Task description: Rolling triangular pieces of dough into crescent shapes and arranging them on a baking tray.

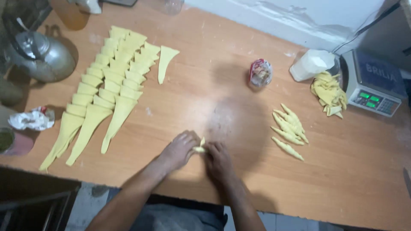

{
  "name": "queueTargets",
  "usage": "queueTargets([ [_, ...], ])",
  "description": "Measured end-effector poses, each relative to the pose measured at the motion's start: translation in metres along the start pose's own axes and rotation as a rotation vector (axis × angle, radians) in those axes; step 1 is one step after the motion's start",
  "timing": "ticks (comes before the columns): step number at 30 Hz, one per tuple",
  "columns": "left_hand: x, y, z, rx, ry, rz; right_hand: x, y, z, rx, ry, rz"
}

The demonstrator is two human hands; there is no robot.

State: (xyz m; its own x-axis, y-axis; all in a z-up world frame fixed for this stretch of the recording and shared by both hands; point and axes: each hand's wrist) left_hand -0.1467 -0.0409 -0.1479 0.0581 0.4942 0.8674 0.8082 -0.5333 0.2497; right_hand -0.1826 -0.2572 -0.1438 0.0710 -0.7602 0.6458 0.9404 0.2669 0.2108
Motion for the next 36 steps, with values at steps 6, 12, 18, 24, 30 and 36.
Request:
queueTargets([
  [6,0.011,-0.028,-0.049,-0.012,0.363,0.246,0.000,-0.032,0.043,-0.066,-0.280,0.143],
  [12,0.009,-0.025,-0.066,0.010,0.646,0.204,-0.038,-0.048,0.025,-0.068,-0.090,0.095],
  [18,0.031,0.010,-0.026,0.057,0.178,0.066,-0.007,0.011,0.033,-0.119,-0.225,-0.010],
  [24,0.015,0.009,0.006,-0.041,-0.194,-0.046,-0.009,-0.010,0.021,0.002,0.104,-0.147],
  [30,0.027,-0.012,-0.011,-0.209,-0.075,-0.022,0.011,-0.027,0.025,0.085,0.055,0.004],
  [36,-0.002,-0.036,-0.048,-0.166,0.498,0.091,0.026,0.016,0.021,-0.402,0.242,0.117],
])
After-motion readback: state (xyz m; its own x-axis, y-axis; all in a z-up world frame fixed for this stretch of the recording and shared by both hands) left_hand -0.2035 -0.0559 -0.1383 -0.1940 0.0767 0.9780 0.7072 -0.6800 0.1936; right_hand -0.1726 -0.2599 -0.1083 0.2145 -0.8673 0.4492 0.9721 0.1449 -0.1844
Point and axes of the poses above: each hand's wrist, its own y-axis towards the middle knuckle, its own x-axis out of the back of the hand, z = x × y, and after that the axes turned 14 degrees about y, right-handed
